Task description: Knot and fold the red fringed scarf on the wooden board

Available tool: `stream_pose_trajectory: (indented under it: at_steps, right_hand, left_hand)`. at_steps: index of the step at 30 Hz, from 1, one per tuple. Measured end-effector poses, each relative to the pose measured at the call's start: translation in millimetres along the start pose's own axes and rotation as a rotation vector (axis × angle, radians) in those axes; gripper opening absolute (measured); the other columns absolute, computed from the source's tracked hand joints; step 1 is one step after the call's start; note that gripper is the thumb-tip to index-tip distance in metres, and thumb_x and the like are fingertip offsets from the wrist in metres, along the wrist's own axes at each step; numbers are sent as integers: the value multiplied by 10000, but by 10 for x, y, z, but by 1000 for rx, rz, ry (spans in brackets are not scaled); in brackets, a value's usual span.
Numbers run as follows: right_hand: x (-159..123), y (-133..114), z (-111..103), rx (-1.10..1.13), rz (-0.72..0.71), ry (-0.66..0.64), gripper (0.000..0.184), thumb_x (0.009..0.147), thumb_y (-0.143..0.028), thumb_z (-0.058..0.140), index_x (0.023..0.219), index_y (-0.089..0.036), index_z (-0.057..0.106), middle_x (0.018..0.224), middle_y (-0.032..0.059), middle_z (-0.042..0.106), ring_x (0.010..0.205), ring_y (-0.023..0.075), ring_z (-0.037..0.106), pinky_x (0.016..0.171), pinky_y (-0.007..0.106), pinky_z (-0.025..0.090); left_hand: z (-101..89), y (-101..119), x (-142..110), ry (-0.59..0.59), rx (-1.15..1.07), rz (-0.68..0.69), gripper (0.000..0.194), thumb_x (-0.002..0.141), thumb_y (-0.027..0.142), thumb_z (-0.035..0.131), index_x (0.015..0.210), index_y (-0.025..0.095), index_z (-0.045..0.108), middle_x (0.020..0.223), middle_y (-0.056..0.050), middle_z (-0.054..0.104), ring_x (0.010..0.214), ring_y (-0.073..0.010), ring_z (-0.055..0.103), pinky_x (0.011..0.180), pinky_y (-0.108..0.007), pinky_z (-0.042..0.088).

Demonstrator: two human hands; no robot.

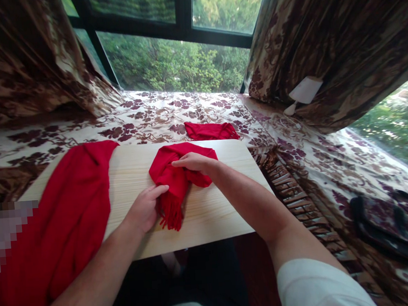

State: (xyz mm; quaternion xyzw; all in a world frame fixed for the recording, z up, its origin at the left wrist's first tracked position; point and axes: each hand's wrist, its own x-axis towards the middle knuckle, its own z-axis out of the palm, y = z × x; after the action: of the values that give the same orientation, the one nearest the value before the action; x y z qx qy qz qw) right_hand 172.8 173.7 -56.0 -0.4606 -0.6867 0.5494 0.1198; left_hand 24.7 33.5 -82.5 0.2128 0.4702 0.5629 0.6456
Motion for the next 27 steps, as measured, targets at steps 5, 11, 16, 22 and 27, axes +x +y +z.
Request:
stream_pose_trajectory:
  at_steps: [5, 11, 16, 22, 27]
  right_hand:
    - [-1, 40, -43, 27, 18, -53, 503, 746, -631, 721, 654, -184, 509, 574, -61, 404, 505, 68, 317, 457, 246, 222]
    - [-79, -73, -85, -39, 21, -150, 579, 708, -711, 726, 659, -160, 555, 545, -57, 408, 497, 64, 308, 446, 249, 205]
    - [-102, -124, -76, -18, -22, -246, 458, 683, -541, 800, 623, -165, 546, 530, -75, 415, 491, 57, 301, 454, 238, 217]
    - [-86, -73, -41, 123, 25, -239, 253, 617, -268, 784, 614, -170, 550, 560, -64, 535, 516, 72, 440, 473, 215, 301]
    - [-109, -69, -33, 257, 58, -344, 169, 625, -208, 768, 715, -151, 637, 725, -2, 692, 689, 131, 622, 629, 224, 474]
  left_hand:
    - [-25, -99, -45, -51, -71, 15, 443, 635, 274, 827, 1040, 134, 712, 918, -72, 764, 845, -229, 721, 804, -327, 552]
    - [-53, -109, -84, -93, -46, 54, 506, 684, 293, 811, 1150, 139, 687, 1007, -80, 761, 928, -243, 717, 837, -331, 550]
    - [-31, -81, -100, -146, -2, 53, 473, 733, 322, 779, 1174, 182, 685, 1049, -91, 751, 914, -252, 715, 785, -342, 560]
    - [-12, -7, -82, -177, 103, 18, 491, 702, 327, 804, 1156, 171, 699, 958, -81, 760, 895, -251, 717, 803, -342, 555]
    - [11, 92, -58, -179, 162, -1, 573, 649, 322, 824, 1175, 133, 698, 1002, -111, 760, 1008, -299, 700, 931, -406, 529]
